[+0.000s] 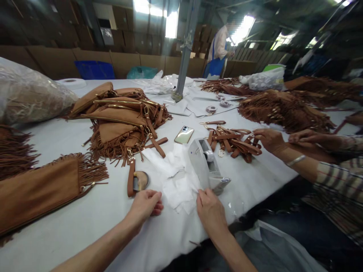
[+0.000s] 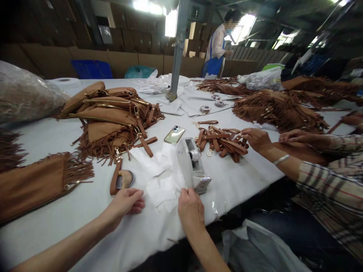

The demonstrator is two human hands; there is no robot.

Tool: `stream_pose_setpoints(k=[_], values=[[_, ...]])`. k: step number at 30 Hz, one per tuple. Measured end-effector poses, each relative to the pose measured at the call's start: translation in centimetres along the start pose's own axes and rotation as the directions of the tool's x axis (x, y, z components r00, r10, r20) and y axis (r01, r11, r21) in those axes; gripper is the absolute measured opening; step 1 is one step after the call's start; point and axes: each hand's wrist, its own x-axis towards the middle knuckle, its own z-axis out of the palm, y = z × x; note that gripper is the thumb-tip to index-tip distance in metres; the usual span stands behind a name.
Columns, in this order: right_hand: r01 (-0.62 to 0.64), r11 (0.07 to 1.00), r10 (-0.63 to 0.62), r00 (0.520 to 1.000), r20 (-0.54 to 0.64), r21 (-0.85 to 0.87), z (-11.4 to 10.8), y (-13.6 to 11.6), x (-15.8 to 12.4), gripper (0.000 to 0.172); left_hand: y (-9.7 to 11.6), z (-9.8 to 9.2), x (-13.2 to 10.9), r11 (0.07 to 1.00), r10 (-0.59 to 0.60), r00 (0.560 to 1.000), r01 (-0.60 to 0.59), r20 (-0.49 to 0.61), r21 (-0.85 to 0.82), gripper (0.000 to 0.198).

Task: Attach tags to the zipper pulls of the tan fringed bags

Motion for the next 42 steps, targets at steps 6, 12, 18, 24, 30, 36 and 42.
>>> stream_pose_setpoints(k=[6,12,18,24,30,36,42], values=[[-0.022,0.977,0.0,0.994,0.106,0.212,0.4,-0.6,1.5,0.025,0.8,2.6,2.0,0.993,0.012,0.996,-0.001,-0.087,0.117,0.021],[-0.113,0.912,0.041,0.982,0.187,0.395,0.1,-0.2,2.2,0.03,0.9,3.5,3.3,0.923,0.237,0.952,-0.159,-0.192,0.35,0.018],[0.023,0.956,-0.082,0.978,0.191,0.291,-0.5,-2.4,1.2,0.033,0.7,4.5,3.8,0.873,0.344,0.929,-0.263,-0.135,0.41,0.021],[-0.042,0.921,-0.02,0.988,0.153,0.386,0.6,-4.4,0.1,0.02,0.0,4.3,3.9,0.857,0.413,0.911,-0.392,0.008,0.335,0.027],[-0.219,0.643,0.109,0.975,0.196,0.734,1.4,-4.2,-0.4,0.027,-0.6,3.6,2.4,0.859,0.465,0.885,-0.449,-0.008,0.246,0.018],[-0.368,0.071,-0.055,0.926,0.372,0.927,1.0,-5.1,-0.7,0.043,-0.8,3.1,-0.1,0.855,0.503,0.847,-0.459,0.171,-0.241,0.037],[-0.235,0.378,-0.153,0.938,0.31,0.896,0.3,-6.1,-0.5,0.041,-2.6,3.6,-0.2,0.78,0.404,0.915,-0.346,-0.003,-0.521,0.027]])
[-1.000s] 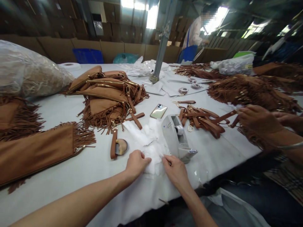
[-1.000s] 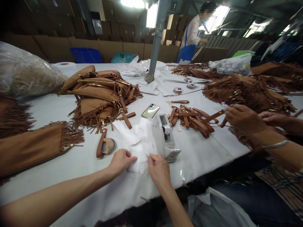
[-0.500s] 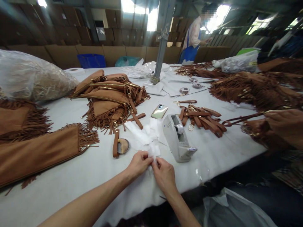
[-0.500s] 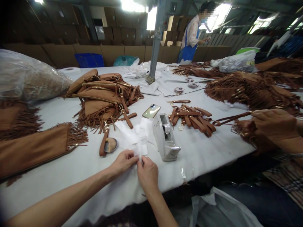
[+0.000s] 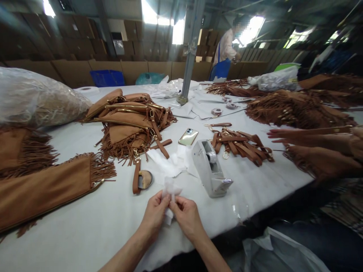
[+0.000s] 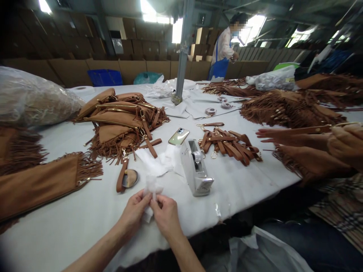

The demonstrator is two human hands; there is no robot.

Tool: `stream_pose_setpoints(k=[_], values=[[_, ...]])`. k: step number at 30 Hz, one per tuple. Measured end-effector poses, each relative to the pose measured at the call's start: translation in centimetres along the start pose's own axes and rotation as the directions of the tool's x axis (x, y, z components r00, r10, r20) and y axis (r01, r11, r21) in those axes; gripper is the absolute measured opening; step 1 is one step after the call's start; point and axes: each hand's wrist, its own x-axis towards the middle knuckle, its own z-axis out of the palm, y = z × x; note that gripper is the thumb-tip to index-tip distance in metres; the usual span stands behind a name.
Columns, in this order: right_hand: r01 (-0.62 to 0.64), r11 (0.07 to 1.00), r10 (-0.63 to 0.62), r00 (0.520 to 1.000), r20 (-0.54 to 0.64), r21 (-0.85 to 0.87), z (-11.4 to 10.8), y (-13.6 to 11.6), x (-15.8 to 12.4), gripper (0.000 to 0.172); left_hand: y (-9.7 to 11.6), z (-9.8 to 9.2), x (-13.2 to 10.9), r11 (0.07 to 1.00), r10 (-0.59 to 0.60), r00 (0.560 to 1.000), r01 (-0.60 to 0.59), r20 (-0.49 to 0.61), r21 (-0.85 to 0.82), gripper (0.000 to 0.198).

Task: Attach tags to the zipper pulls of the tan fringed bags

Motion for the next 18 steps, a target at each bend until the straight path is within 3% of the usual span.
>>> stream_pose_setpoints(k=[2,4,7,9,11,15,18], values=[[0.062,0.974,-0.058,0.998,0.025,-0.22,-1.2,-0.5,0.5,0.04,-0.4,-0.2,0.2,0.998,-0.019,0.993,0.011,-0.119,-0.068,0.027],[0.11,0.895,-0.146,0.988,-0.051,-0.433,-3.0,-1.0,1.5,0.033,-0.6,-0.5,0.4,0.989,-0.074,0.98,0.048,-0.187,-0.141,0.029],[0.045,0.632,-0.288,0.941,-0.181,-0.774,-5.6,-1.0,3.3,0.016,-0.4,-1.2,0.4,0.962,-0.148,0.973,0.1,-0.176,-0.255,0.031],[0.0,0.426,-0.289,0.948,-0.136,-0.905,-6.8,-0.6,4.0,0.012,-0.3,-1.6,0.4,0.939,-0.188,0.968,0.127,-0.167,-0.318,0.033],[-0.011,0.305,-0.266,0.959,-0.097,-0.952,-7.5,-0.1,4.3,0.009,-0.2,-1.9,0.3,0.924,-0.212,0.963,0.141,-0.168,-0.354,0.035],[-0.043,0.244,-0.261,0.959,-0.108,-0.969,-8.1,0.3,4.5,0.015,-0.3,-2.0,0.2,0.926,-0.217,0.963,0.15,-0.162,-0.348,0.035],[-0.109,0.33,-0.232,0.954,-0.192,-0.938,-7.6,0.2,5.5,0.015,-0.4,-1.8,0.1,0.933,-0.209,0.965,0.148,-0.159,-0.327,0.034]])
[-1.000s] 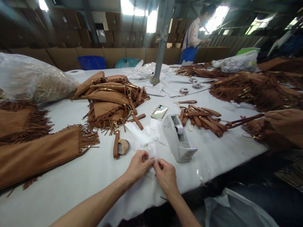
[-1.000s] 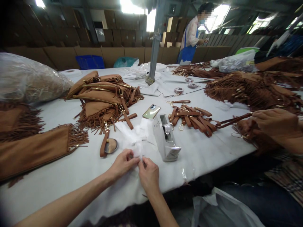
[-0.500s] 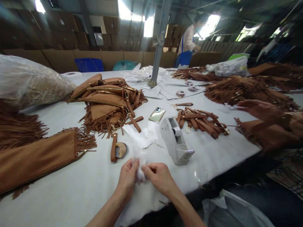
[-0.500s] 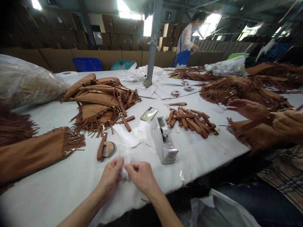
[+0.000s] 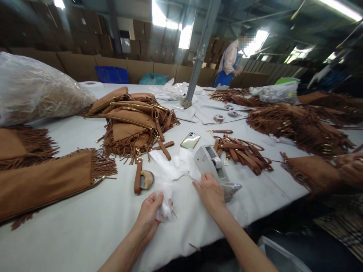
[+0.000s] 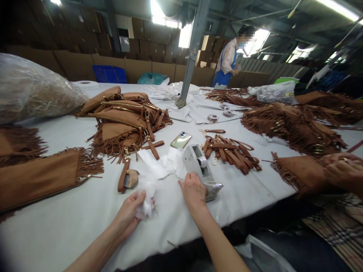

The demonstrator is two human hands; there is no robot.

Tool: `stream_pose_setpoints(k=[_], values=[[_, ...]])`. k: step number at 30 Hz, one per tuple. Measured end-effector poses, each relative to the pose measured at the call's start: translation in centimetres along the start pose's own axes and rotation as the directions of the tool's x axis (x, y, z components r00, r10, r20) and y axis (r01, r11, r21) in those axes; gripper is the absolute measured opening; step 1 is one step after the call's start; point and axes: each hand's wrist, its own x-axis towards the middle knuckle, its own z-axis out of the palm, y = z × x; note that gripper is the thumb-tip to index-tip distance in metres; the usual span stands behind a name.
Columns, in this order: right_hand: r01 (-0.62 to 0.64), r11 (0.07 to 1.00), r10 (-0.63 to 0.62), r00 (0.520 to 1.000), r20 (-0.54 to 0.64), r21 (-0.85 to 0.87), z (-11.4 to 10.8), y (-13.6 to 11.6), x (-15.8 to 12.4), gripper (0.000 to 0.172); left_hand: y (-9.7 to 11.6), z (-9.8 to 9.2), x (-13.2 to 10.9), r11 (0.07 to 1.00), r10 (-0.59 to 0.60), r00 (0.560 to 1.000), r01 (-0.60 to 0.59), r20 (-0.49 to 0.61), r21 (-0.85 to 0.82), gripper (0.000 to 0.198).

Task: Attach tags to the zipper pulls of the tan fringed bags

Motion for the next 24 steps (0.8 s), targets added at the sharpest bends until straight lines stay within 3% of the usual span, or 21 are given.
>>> stream_pose_setpoints(k=[2,5,9,16,20,24], values=[[-0.045,0.995,0.045,0.999,0.003,0.089,0.5,-0.6,0.8,0.007,0.0,0.0,-0.2,1.0,-0.005,1.0,0.005,0.012,0.009,0.033],[-0.063,0.978,0.063,0.998,0.008,0.198,1.0,-0.9,1.8,0.019,0.1,0.0,-0.4,1.0,-0.004,1.0,0.004,0.031,0.008,0.033],[-0.107,0.918,0.106,0.994,0.024,0.381,0.2,0.5,2.2,0.025,0.0,-0.1,-0.5,1.0,0.004,0.999,-0.004,0.032,0.02,0.036],[-0.215,0.636,0.03,0.966,0.255,0.741,-2.0,2.4,1.2,0.043,-0.2,-0.2,-0.1,0.998,-0.007,1.0,0.006,0.023,0.063,0.04],[-0.272,0.506,0.0,0.949,0.315,0.819,-1.7,1.9,0.1,0.04,-0.3,-0.3,0.0,0.996,-0.008,1.0,0.006,0.021,0.085,0.041],[-0.283,0.505,0.032,0.95,0.31,0.816,-1.1,1.6,-0.3,0.036,-0.4,-0.4,0.0,0.997,0.007,1.0,-0.009,0.023,0.082,0.042]])
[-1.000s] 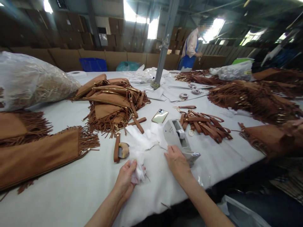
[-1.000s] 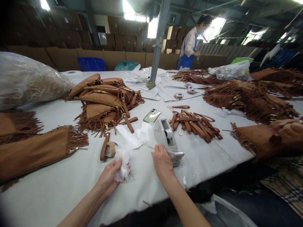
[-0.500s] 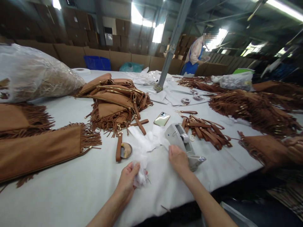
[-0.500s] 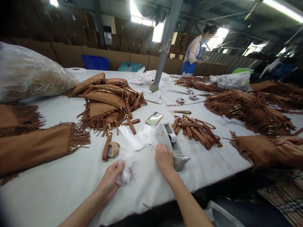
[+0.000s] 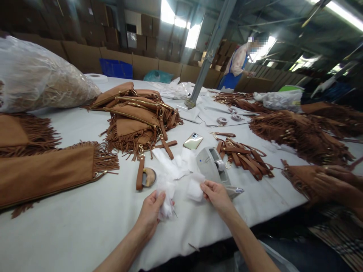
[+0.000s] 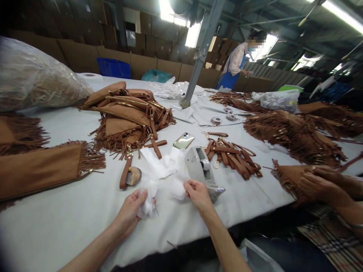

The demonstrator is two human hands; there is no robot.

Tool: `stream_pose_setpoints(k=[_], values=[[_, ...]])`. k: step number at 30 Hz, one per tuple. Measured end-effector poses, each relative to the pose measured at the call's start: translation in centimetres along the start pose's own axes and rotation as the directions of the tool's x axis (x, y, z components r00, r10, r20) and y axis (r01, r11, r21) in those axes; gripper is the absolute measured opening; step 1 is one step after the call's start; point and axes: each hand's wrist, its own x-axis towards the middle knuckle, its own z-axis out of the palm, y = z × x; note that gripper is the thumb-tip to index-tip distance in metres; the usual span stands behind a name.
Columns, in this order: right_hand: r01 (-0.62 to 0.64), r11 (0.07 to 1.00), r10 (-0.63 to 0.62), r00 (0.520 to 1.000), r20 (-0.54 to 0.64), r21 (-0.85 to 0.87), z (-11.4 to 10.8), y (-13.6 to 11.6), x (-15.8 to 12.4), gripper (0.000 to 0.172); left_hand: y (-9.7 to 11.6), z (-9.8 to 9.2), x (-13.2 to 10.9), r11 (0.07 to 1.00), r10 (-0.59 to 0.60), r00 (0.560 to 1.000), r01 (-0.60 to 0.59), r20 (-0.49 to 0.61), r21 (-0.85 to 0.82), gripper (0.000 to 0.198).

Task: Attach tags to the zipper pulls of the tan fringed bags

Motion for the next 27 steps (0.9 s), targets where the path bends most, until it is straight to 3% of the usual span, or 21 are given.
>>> stream_pose_setpoints(k=[3,6,7,9,11,13,18,22,24,27], values=[[0.016,0.998,-0.022,0.994,-0.107,-0.06,-0.1,-0.3,-0.3,0.031,0.0,0.2,0.0,1.0,0.007,1.0,-0.007,-0.005,-0.003,0.041],[0.195,0.933,-0.267,0.938,-0.221,-0.302,0.0,-0.6,-1.1,0.025,0.1,0.4,-0.1,0.999,0.028,0.999,-0.029,-0.035,-0.029,0.04],[0.282,0.864,-0.389,0.9,-0.196,-0.417,0.2,-0.4,-1.5,0.025,0.2,0.4,-0.1,0.998,0.039,0.998,-0.042,-0.052,-0.05,0.04],[0.459,0.663,-0.585,0.81,-0.027,-0.592,0.9,0.4,-2.0,0.028,0.2,0.3,-0.5,0.993,0.058,0.994,-0.066,-0.088,-0.093,0.041],[0.576,0.516,-0.653,0.744,0.144,-0.634,1.8,1.7,-2.4,0.031,0.3,-0.2,-1.1,0.991,0.068,0.99,-0.081,-0.123,-0.109,0.041],[0.615,0.48,-0.655,0.725,0.211,-0.625,2.6,3.0,-2.7,0.034,0.3,-0.8,-1.7,0.991,0.07,0.987,-0.085,-0.148,-0.1,0.041],[0.523,0.646,-0.582,0.809,0.083,-0.556,2.5,4.4,-3.5,0.043,0.3,-1.8,-2.8,0.992,0.051,0.985,-0.069,-0.163,-0.108,0.041],[0.283,0.821,-0.378,0.92,-0.102,-0.496,2.0,3.3,-3.4,0.034,0.2,-1.7,-2.8,0.993,0.054,0.989,-0.068,-0.136,-0.1,0.038],[0.149,0.85,-0.267,0.948,-0.17,-0.506,2.4,2.5,-3.0,0.033,0.2,-1.6,-2.7,0.994,0.052,0.99,-0.065,-0.132,-0.093,0.037],[0.051,0.812,-0.191,0.964,-0.183,-0.582,3.5,1.6,-2.4,0.033,0.1,-1.7,-2.6,0.996,0.031,0.99,-0.042,-0.139,-0.078,0.039]])
